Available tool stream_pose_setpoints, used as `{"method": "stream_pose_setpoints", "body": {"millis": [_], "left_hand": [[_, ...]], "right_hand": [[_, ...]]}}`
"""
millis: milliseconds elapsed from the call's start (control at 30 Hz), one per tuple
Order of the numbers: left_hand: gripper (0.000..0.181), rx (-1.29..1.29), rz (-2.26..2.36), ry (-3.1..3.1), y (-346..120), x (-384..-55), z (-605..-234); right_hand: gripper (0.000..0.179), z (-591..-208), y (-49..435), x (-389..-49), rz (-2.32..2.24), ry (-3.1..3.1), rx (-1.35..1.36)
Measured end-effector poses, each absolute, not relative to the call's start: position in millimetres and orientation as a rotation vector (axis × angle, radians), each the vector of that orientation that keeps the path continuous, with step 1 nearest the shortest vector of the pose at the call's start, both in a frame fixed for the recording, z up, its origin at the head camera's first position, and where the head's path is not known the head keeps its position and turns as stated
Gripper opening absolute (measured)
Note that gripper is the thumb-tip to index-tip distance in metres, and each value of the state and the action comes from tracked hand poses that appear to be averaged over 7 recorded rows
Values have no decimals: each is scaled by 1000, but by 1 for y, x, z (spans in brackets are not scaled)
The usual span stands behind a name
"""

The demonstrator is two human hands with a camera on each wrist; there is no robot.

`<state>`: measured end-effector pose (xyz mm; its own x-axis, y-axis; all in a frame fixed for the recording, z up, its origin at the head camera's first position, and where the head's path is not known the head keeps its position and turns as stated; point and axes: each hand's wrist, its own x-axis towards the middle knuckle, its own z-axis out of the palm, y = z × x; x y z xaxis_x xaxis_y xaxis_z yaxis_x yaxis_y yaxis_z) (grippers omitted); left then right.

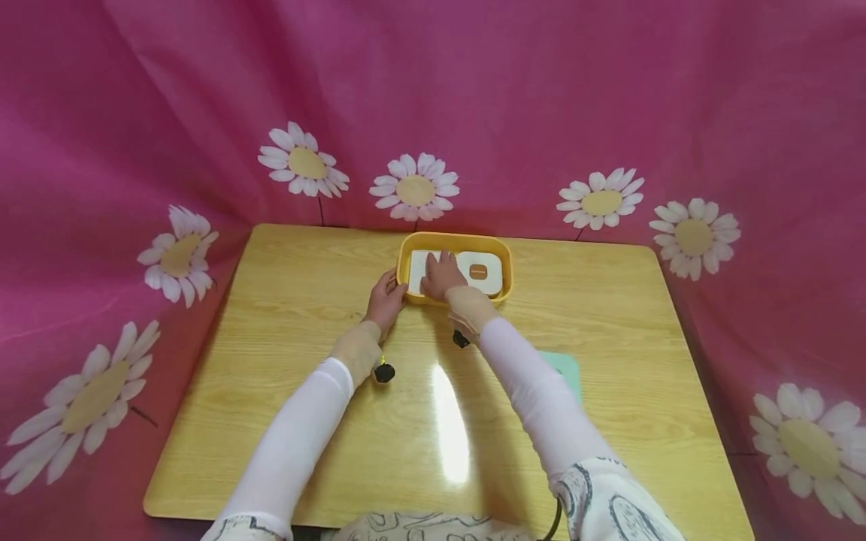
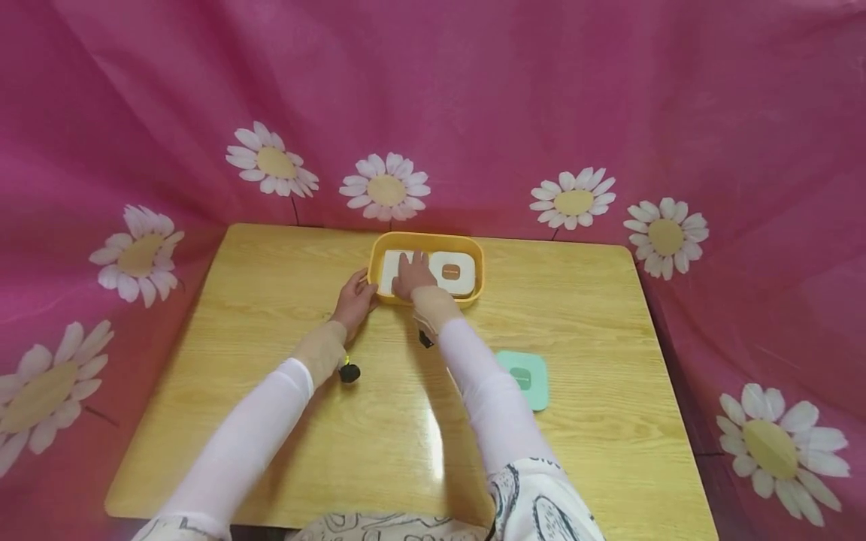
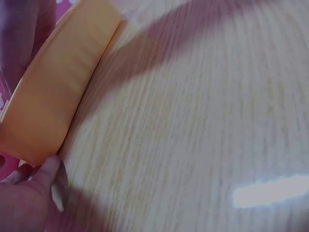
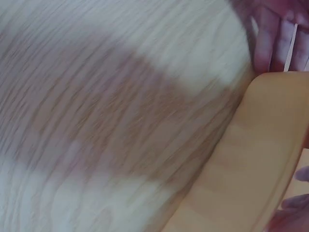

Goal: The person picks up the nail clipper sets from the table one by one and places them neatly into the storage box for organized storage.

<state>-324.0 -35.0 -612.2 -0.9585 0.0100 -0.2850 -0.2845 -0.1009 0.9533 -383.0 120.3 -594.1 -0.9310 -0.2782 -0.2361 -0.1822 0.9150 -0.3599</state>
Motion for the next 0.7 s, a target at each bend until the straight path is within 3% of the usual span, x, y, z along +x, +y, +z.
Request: {"method": "stream_pose_setpoints", "body": {"millis": [233, 700], "left_hand": [[57, -284, 2166, 1989, -36, -320, -606], [74, -298, 2115, 1961, -38, -324, -605]], "right_hand": [[67, -580, 141, -361, -687, 2828, -517], [68, -562, 210, -308, -958, 2879, -659]]}}
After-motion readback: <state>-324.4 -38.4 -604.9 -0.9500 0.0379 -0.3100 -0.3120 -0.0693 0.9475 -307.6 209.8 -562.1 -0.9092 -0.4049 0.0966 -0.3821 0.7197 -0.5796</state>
